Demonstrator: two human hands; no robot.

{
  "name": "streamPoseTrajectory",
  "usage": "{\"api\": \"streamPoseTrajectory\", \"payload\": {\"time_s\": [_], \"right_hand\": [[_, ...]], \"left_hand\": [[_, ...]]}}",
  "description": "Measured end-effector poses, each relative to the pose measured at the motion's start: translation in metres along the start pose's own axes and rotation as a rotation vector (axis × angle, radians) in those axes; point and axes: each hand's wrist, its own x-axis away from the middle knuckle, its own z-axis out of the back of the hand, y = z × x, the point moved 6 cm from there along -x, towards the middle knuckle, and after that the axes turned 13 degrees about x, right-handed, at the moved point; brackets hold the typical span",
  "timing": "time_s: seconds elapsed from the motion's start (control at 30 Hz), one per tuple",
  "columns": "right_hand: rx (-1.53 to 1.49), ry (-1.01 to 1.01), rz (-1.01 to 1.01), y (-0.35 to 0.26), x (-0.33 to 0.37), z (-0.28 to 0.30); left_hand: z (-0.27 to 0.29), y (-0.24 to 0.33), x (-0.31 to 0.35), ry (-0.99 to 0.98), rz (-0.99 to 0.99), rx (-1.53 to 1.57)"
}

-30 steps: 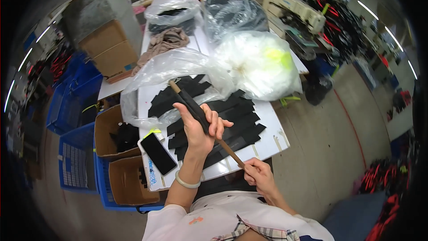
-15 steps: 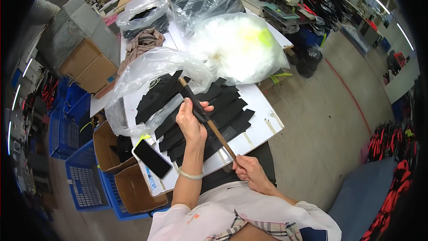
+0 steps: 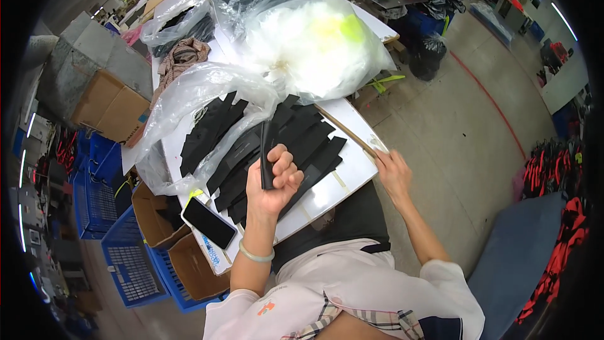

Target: Using a wooden rod to turn black fabric tubes inside out and folding the ends as part of a manufacturing process.

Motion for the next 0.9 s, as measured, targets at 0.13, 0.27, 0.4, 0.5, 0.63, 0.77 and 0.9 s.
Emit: {"api": "streamPoseTrajectory", "payload": {"time_s": [0.13, 0.27, 0.4, 0.5, 0.63, 0.77, 0.9], "right_hand": [[-0.1, 0.091, 0.136, -0.026, -0.031, -0.01], [-1.434, -0.601, -0.061, -0.119, -0.061, 0.019], [-1.561, -0.801, 0.083, -0.194, -0.064, 0.038], [-1.27, -0.678, 0.13, -0.197, -0.075, 0.031], [-1.179, -0.713, 0.196, -0.233, -0.068, 0.016], [-1.159, -0.954, 0.323, -0.299, -0.057, -0.002], [-1.057, -1.154, 0.738, -0.383, -0.058, -0.036]], "left_hand": [[0.0, -0.027, 0.015, -0.065, 0.122, 0.091], [0.005, -0.045, 0.025, -0.093, 0.2, 0.172], [0.012, -0.039, 0.036, 0.057, 0.159, -0.163], [0.022, -0.006, 0.047, 0.271, -0.161, -0.841], [0.026, 0.018, 0.082, 0.327, -0.234, -1.204], [0.033, 0.049, 0.121, 0.29, -0.265, -0.979], [0.025, 0.081, 0.14, 0.399, -0.429, -0.652]]}}
